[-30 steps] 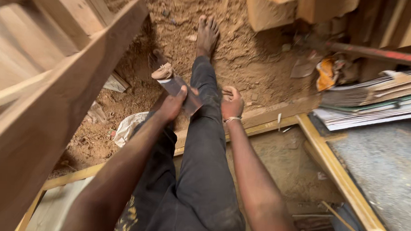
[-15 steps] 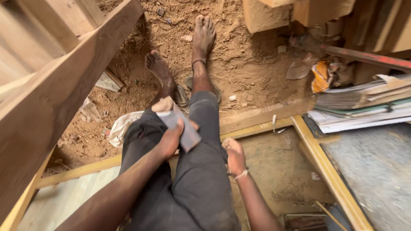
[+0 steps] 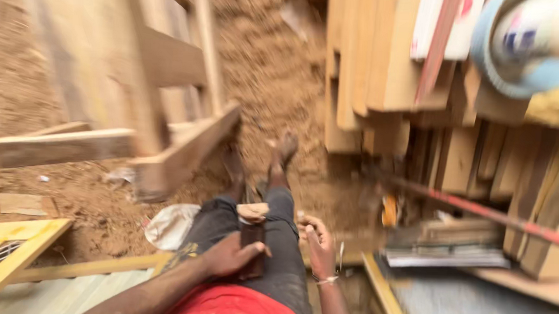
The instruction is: The person joins wooden pieces to assemble a bench and then applies a finish using a cloth.
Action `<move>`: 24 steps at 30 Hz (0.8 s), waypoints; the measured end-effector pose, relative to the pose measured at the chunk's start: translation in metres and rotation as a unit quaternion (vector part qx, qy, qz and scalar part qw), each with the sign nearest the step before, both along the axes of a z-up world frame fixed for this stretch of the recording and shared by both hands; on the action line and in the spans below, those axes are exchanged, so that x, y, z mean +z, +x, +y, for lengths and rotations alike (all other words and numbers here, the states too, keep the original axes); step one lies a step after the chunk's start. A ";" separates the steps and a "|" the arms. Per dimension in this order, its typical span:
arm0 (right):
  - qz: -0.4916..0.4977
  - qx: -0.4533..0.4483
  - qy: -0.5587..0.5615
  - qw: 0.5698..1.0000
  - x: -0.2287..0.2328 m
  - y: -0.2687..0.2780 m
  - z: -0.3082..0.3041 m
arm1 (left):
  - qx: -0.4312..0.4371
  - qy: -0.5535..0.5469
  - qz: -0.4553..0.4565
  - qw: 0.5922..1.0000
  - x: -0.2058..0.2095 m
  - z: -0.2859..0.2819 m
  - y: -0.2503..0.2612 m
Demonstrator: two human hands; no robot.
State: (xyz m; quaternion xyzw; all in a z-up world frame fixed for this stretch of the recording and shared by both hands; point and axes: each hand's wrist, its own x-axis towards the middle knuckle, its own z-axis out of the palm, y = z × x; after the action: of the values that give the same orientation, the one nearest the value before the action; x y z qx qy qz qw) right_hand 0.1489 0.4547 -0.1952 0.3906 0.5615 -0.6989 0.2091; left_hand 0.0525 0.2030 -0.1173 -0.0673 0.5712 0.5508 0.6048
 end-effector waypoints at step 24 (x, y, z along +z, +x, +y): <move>0.099 0.331 -0.342 0.874 0.127 -0.287 -0.028 | 0.105 -0.200 0.372 0.900 0.130 -0.042 -0.040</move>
State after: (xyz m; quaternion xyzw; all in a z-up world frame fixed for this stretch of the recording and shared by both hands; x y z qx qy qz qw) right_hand -0.1380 0.4264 -0.0679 0.0147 0.4015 -0.7725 0.4918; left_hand 0.0124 0.1611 0.0131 -0.0369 0.8425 0.4702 0.2604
